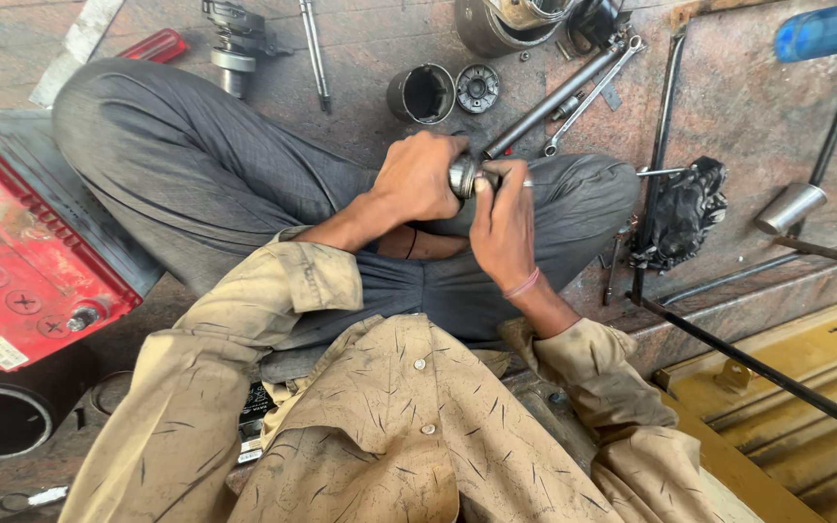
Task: The person sits on the workshop floor with a starter motor in their lap. They rotate and reposition the starter motor housing, then use a hand tool to work on the copper commutator and brush area, repeatedly turning the part while scraping and fitting components.
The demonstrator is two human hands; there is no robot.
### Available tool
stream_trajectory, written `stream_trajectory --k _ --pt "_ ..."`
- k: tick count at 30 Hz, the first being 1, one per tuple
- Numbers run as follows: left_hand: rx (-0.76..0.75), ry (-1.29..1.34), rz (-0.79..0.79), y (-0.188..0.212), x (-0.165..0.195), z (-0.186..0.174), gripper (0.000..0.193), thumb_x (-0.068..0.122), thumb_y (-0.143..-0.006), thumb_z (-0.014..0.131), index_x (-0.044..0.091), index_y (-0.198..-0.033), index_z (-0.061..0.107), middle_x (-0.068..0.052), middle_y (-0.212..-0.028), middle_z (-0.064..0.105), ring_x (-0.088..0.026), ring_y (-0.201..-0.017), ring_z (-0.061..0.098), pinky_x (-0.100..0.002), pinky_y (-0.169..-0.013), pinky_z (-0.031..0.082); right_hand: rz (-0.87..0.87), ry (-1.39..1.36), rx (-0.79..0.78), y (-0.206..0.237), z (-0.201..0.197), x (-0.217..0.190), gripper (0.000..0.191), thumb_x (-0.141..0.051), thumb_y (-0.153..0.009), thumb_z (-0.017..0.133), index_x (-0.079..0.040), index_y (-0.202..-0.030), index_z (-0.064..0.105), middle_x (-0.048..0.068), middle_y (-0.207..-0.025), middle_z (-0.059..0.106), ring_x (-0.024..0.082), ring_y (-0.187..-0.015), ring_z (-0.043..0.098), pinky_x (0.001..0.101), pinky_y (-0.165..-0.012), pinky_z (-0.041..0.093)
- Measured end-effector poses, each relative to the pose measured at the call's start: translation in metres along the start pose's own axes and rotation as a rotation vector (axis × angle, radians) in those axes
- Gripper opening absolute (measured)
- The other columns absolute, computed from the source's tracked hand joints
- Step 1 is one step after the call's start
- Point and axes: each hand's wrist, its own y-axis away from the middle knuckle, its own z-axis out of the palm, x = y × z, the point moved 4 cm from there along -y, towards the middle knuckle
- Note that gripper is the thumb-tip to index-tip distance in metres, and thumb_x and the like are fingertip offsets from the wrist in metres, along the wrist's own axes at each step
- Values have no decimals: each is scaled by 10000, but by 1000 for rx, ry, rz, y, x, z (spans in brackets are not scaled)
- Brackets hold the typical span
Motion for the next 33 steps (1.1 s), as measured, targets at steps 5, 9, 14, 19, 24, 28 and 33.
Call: stream_trajectory --k 5,9,14,19,24,28,33 --pt "-23 200 30 -1 -3 -1 483 167 -568 790 20 -1026 755 -232 -867 729 -432 -870 706 -497 -784 569 -347 226 -75 5 -12 -3 219 -67 -981 604 -3 -1169 511 236 -1148 593 431 -1039 533 556 -952 390" --pt "1 139 99 4 0 -3 464 153 -576 778 18 -1020 762 -235 -855 727 -441 -857 703 -508 -761 564 -326 144 -35 7 -3 7 215 -89 -1017 587 0 -1198 511 243 -1152 587 451 -1076 534 571 -1014 410" --pt "-20 -6 97 8 -1 -6 323 105 -656 725 18 -967 732 -238 -842 719 -454 -833 693 -531 -732 550 66 -113 -41 6 15 13 216 -183 -1097 545 5 -1186 486 190 -1029 633 373 -957 618 493 -858 460" --pt "108 -187 261 9 5 -7 348 81 -628 734 3 -963 678 -191 -917 717 -419 -813 687 -502 -709 527 421 -479 -14 -9 24 10 184 -212 -1092 499 -50 -1178 501 72 -938 599 217 -808 580 387 -721 469" --pt "146 -464 430 15 11 -7 331 126 -683 772 68 -982 641 -89 -908 659 -288 -854 683 -436 -806 480 1225 -1379 -525 -13 43 8 246 -333 -1013 474 -134 -879 529 -15 -598 456 127 -488 431 289 -427 373" --pt "242 -430 464 16 14 -19 439 97 -575 751 78 -1000 644 -65 -915 646 -268 -876 655 -416 -759 449 1002 -1288 -496 -21 19 26 233 -293 -1095 537 -92 -982 574 -3 -722 536 132 -628 532 289 -547 435" --pt "355 -161 345 11 9 -43 464 75 -622 775 76 -1066 638 -71 -961 633 -304 -925 619 -426 -784 439 239 -469 86 -20 -70 64 174 -105 -1125 537 -51 -1284 493 81 -1115 579 161 -937 643 326 -845 558"
